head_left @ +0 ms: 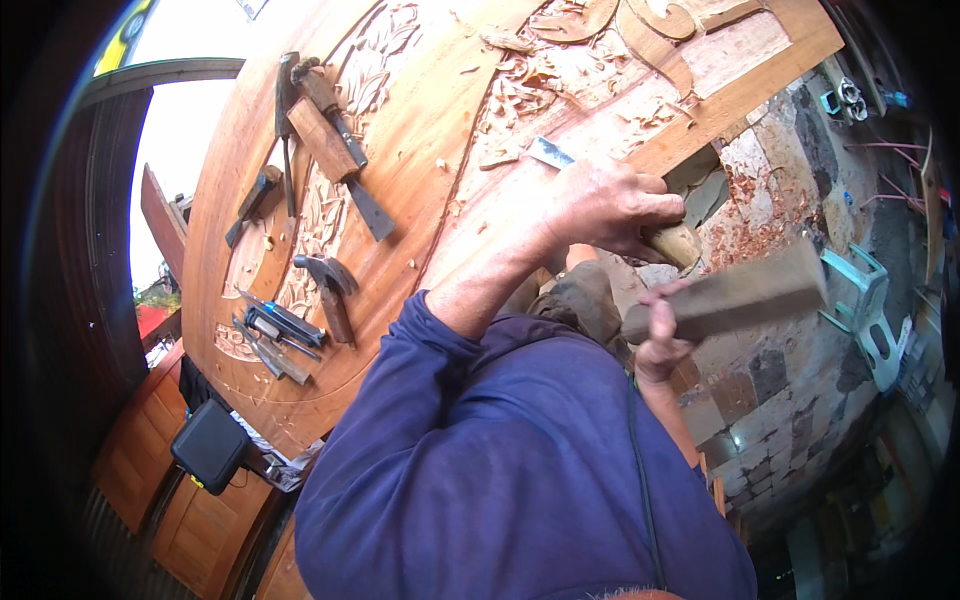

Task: The person carves a decorative design into a wooden panel using a chisel and a wooden mallet. They strike the chisel with the mallet to remove pieces of wood and guide the chisel by hand to refine the patterns.

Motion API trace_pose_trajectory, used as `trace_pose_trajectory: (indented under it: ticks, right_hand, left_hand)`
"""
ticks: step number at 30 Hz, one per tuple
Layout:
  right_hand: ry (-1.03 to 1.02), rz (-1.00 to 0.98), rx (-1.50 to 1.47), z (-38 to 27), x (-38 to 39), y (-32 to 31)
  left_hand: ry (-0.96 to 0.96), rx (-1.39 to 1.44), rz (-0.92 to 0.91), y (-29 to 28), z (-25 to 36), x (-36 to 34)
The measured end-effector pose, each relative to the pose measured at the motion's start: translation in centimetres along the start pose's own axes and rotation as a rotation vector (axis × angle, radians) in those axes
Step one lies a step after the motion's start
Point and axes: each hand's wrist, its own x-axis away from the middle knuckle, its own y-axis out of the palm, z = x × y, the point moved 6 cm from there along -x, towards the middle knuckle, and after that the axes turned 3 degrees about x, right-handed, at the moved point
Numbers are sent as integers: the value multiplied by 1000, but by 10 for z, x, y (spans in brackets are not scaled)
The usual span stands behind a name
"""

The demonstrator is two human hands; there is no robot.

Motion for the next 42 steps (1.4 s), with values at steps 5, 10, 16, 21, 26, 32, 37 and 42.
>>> trace_pose_trajectory:
  ticks: [5,10,16,21,26,32,37,42]
  right_hand:
    - [61,-57,241,6,0,4]
    - [-61,-190,485,16,-1,20]
    - [29,-86,243,12,6,5]
    - [34,25,170,-10,3,0]
    - [-11,-76,305,8,8,2]
    - [53,-108,168,19,-1,-3]
    - [47,-218,374,2,-14,39]
    - [33,10,308,1,2,-2]
  left_hand:
    - [-11,33,14,-4,-7,2]
    - [-60,199,152,-14,-10,5]
    - [12,-28,40,-12,0,8]
    - [-15,-3,10,2,2,6]
    - [17,10,29,-8,0,5]
    - [-19,-15,41,-6,-4,3]
    - [-187,-78,51,-37,-8,13]
    - [36,-70,-84,8,11,-2]
